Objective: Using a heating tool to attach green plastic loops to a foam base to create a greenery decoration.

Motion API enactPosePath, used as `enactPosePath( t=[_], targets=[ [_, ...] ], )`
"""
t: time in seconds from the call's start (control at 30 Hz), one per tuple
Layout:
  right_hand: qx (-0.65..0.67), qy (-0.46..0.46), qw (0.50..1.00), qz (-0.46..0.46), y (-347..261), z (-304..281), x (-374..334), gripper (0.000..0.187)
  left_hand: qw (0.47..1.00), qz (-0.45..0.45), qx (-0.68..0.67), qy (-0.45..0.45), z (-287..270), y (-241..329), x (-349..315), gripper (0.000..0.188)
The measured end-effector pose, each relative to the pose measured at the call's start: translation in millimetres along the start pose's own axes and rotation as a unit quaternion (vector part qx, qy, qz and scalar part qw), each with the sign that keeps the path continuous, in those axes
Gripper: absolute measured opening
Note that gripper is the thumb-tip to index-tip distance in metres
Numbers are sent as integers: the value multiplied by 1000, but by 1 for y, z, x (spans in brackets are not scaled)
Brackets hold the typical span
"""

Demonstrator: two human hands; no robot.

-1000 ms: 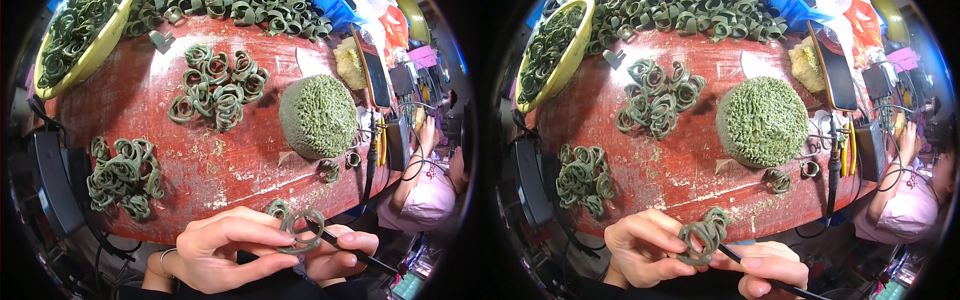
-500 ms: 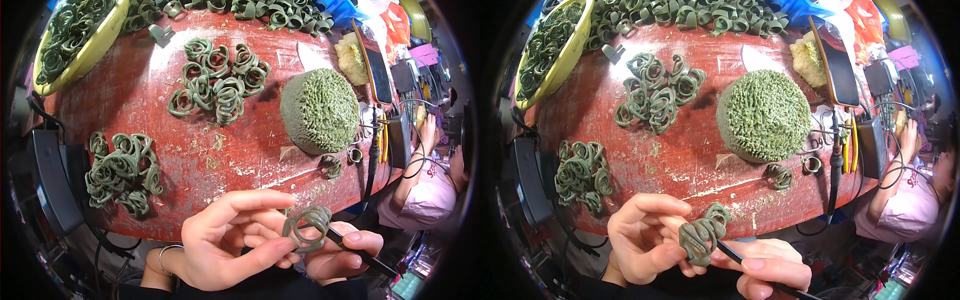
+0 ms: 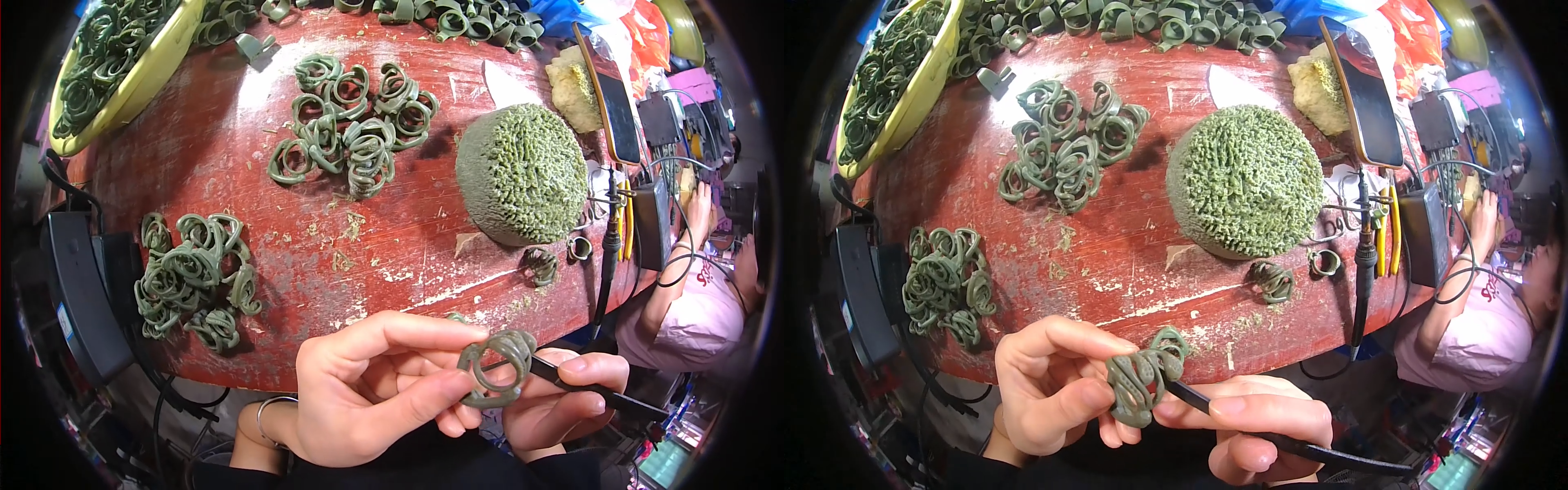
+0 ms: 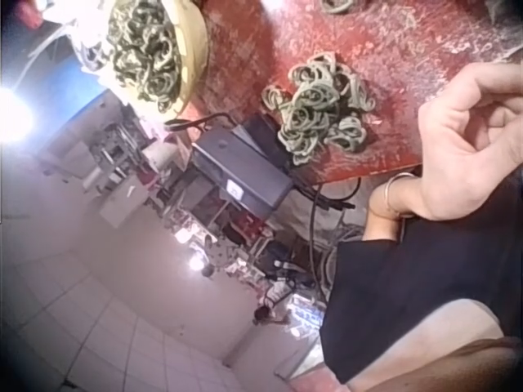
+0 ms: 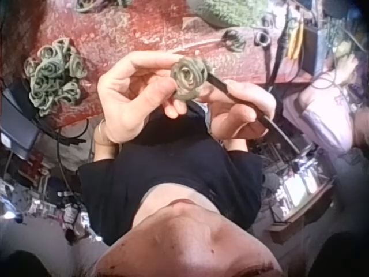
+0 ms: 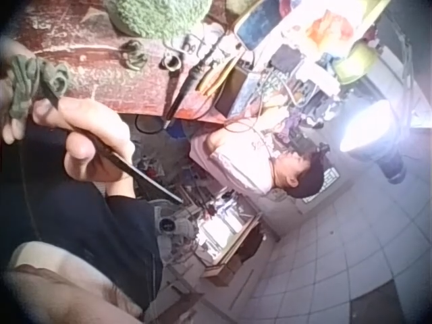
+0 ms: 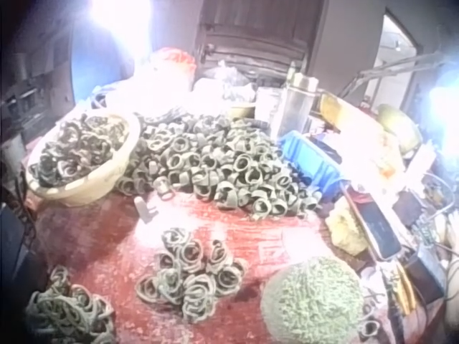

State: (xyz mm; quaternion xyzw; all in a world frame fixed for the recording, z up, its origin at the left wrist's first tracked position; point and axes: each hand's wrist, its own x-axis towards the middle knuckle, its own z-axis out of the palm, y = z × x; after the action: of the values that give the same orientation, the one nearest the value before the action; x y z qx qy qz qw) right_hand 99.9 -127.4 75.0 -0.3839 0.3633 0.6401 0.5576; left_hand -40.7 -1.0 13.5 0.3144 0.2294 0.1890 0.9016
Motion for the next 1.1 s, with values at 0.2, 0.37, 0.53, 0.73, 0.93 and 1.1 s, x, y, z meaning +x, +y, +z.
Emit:
enactPosePath(
  t=[0.2,0.37,0.53,0.73,0.93,1.1],
  targets=[
    [-155,-7,981,-115,4,-12,6,40,998,-3,-47,-40,-4,0,-1,27],
    [-223,-19,949,-220,7,-20,17,35,998,-27,-29,-48,-3,1,-1,27],
    [-363,-56,808,-461,18,-16,38,33,997,-24,-43,-54,-2,2,-1,26],
    [-464,-91,589,-655,28,-12,50,35,997,-42,-47,-46,-3,3,-3,25],
    [-437,-77,606,-660,31,-15,52,36,992,-78,-86,-55,-3,2,-2,25],
    [-334,-199,650,-653,34,-17,60,36,990,-80,-100,-63,-7,3,2,24]
  ],
)
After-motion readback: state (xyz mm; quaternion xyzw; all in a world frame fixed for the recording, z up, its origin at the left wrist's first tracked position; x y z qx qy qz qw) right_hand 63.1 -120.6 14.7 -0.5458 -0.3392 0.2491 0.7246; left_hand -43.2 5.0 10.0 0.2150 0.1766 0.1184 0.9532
